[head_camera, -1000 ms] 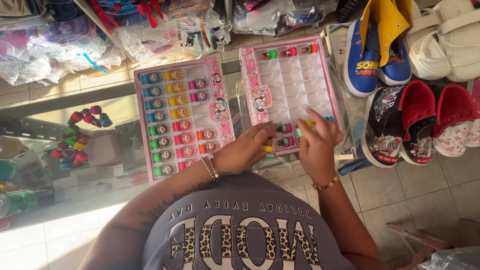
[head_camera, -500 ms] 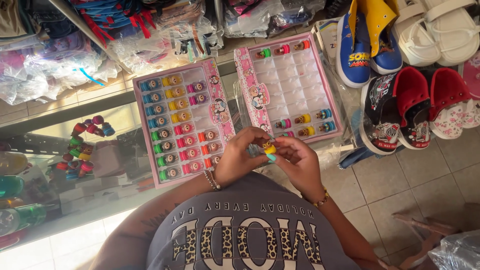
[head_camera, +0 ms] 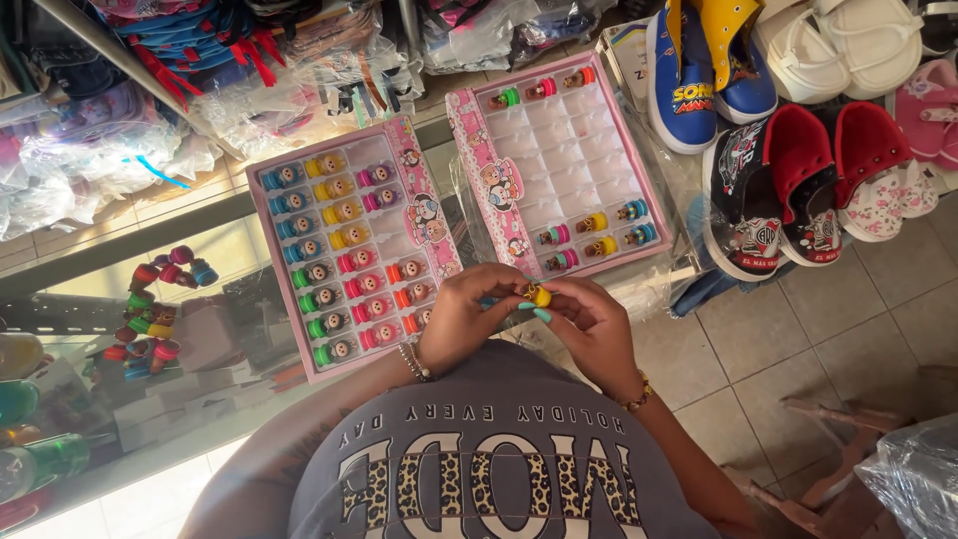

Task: Organizing small colorful items into a grid-based plastic organizer tray on a glass counter in a store.

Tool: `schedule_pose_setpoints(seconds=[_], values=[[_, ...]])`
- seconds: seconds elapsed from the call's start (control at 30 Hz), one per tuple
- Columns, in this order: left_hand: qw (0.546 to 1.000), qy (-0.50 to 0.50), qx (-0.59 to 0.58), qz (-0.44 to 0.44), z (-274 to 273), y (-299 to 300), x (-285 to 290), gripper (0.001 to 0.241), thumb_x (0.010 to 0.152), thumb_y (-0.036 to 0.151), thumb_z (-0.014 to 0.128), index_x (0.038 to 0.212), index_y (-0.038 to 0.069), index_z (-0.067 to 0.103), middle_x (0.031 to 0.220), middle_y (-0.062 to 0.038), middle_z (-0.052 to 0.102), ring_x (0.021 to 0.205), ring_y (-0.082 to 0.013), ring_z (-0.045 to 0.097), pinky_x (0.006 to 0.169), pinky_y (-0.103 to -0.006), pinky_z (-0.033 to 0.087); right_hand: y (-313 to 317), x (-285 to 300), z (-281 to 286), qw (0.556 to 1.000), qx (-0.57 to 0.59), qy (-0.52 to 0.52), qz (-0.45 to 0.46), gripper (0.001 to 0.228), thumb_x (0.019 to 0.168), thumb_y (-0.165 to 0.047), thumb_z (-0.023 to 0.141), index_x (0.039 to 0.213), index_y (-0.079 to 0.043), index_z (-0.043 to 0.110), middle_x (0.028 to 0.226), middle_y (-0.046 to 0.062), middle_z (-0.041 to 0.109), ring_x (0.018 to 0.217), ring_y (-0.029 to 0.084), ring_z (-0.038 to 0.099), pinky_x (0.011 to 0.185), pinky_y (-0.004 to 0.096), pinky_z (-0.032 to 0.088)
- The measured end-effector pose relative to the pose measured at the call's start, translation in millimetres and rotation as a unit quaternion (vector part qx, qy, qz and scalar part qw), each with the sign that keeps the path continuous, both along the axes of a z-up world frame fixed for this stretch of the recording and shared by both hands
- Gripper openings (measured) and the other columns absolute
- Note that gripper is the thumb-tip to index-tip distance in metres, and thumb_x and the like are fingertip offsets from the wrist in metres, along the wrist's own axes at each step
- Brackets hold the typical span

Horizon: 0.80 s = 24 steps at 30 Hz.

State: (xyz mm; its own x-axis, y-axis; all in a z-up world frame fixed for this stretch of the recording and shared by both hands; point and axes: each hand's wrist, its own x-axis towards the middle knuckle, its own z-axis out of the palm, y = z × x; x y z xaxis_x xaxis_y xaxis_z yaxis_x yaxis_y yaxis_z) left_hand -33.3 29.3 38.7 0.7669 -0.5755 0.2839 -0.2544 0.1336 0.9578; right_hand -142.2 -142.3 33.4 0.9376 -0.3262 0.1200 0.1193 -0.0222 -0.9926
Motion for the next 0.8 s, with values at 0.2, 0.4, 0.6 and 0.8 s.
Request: schedule_pose_setpoints(seconds=[0.2, 0.4, 0.6, 0.8], values=[[0.996, -0.079, 0.029, 0.010, 21.2, -32.1, 22.3, 0.012, 0.087, 0.004, 0.079, 0.098, 0.008, 0.078, 0.093, -0.012, 0.076, 0.086, -0.0351, 0.076, 0.077, -0.0403, 0.060, -34.7, 26.6, 9.9, 0.945, -0.304, -0.092, -0.080, 0.029, 0.089, 0.006, 0.073, 0.116, -0.003, 0.077, 0.106, 0.015, 0.069, 0.097, 0.036, 0.072, 0.081, 0.042, 0.061], [0.989, -0.139, 0.044, -0.007, -4.2, -102.6, 75.6, 0.013, 0.087, -0.001, 0.075, 0.097, 0.007, 0.077, 0.094, -0.014, 0.076, 0.087, -0.0347, 0.076, 0.078, -0.0409, 0.061, -112.3, 78.3, -8.8, 0.877, -0.456, -0.135, -0.070, 0.023, 0.095, 0.003, 0.070, 0.118, 0.001, 0.074, 0.108, 0.016, 0.071, 0.098, 0.038, 0.071, 0.082, 0.046, 0.058], [0.920, -0.359, 0.155, 0.025, -54.7, -128.5, 92.0, 0.013, 0.083, 0.009, 0.080, 0.096, 0.008, 0.077, 0.092, -0.011, 0.075, 0.095, -0.0342, 0.072, 0.087, -0.0452, 0.055, -153.1, 106.4, -45.0, 0.823, -0.560, -0.099, -0.015, 0.016, 0.094, -0.005, 0.067, 0.107, -0.006, 0.077, 0.108, 0.011, 0.072, 0.099, 0.034, 0.064, 0.089, 0.046, 0.051], [0.891, -0.399, 0.203, 0.074, -56.5, -127.4, 82.8, 0.005, 0.088, 0.016, 0.077, 0.092, 0.014, 0.079, 0.099, -0.003, 0.074, 0.113, -0.0260, 0.064, 0.099, -0.0415, 0.044, -147.6, 103.0, -32.2, 0.781, -0.624, -0.009, 0.022, 0.023, 0.098, -0.013, 0.063, 0.116, -0.017, 0.078, 0.119, 0.006, 0.071, 0.110, 0.026, 0.061, 0.092, 0.043, 0.048]])
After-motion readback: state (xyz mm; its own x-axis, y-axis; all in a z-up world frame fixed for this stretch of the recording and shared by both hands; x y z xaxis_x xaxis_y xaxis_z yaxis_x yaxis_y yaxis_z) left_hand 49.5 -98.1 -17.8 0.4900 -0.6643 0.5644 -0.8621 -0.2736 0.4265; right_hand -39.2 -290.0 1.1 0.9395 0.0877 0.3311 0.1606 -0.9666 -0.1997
